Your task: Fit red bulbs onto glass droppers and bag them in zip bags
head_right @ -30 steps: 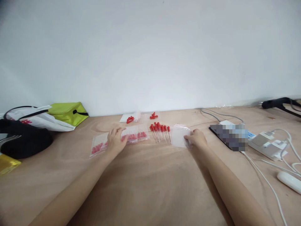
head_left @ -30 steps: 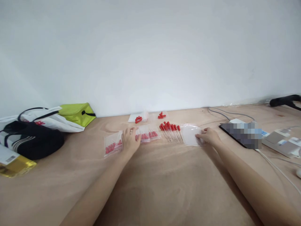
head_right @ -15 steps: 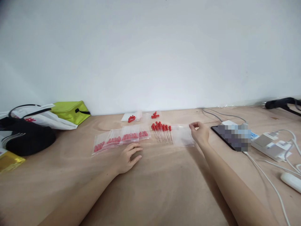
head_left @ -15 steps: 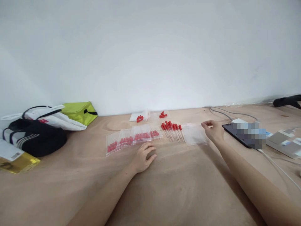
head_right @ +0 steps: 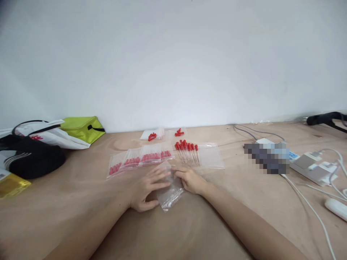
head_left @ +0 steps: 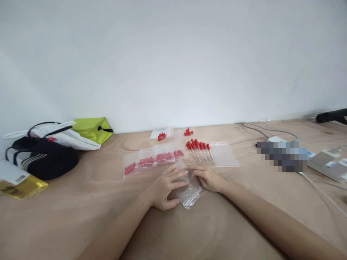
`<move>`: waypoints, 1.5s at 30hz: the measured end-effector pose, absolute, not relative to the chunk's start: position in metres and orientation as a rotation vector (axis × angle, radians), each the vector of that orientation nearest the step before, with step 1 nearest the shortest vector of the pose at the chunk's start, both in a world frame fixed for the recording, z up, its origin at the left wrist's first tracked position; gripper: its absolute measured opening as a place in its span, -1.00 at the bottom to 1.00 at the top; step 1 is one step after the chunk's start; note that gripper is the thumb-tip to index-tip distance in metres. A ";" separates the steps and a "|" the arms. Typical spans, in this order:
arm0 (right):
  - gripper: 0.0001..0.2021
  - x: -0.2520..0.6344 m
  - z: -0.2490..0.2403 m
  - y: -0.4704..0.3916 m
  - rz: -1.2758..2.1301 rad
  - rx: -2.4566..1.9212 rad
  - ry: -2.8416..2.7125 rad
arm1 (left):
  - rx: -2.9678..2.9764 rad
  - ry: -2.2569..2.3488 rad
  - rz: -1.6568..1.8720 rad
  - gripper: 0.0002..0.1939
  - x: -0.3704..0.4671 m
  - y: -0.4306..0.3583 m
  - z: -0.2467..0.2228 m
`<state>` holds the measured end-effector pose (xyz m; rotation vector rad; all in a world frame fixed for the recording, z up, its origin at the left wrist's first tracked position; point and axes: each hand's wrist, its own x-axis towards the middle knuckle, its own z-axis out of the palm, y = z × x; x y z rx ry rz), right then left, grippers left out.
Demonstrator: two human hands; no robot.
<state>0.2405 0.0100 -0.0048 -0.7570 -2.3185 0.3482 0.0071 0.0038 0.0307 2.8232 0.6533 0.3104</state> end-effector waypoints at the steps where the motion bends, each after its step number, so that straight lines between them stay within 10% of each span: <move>1: -0.74 0.243 -0.004 0.011 0.293 -0.798 -2.287 | 2.780 0.633 0.210 -0.37 0.009 0.001 0.033; 12: -0.79 0.272 0.000 -0.012 0.323 -0.859 -2.340 | 2.582 1.400 0.315 -0.48 0.030 -0.034 0.010; 45: -0.45 0.250 0.008 -0.013 0.467 -0.715 -2.675 | 2.672 1.444 0.438 -0.59 0.033 -0.035 0.021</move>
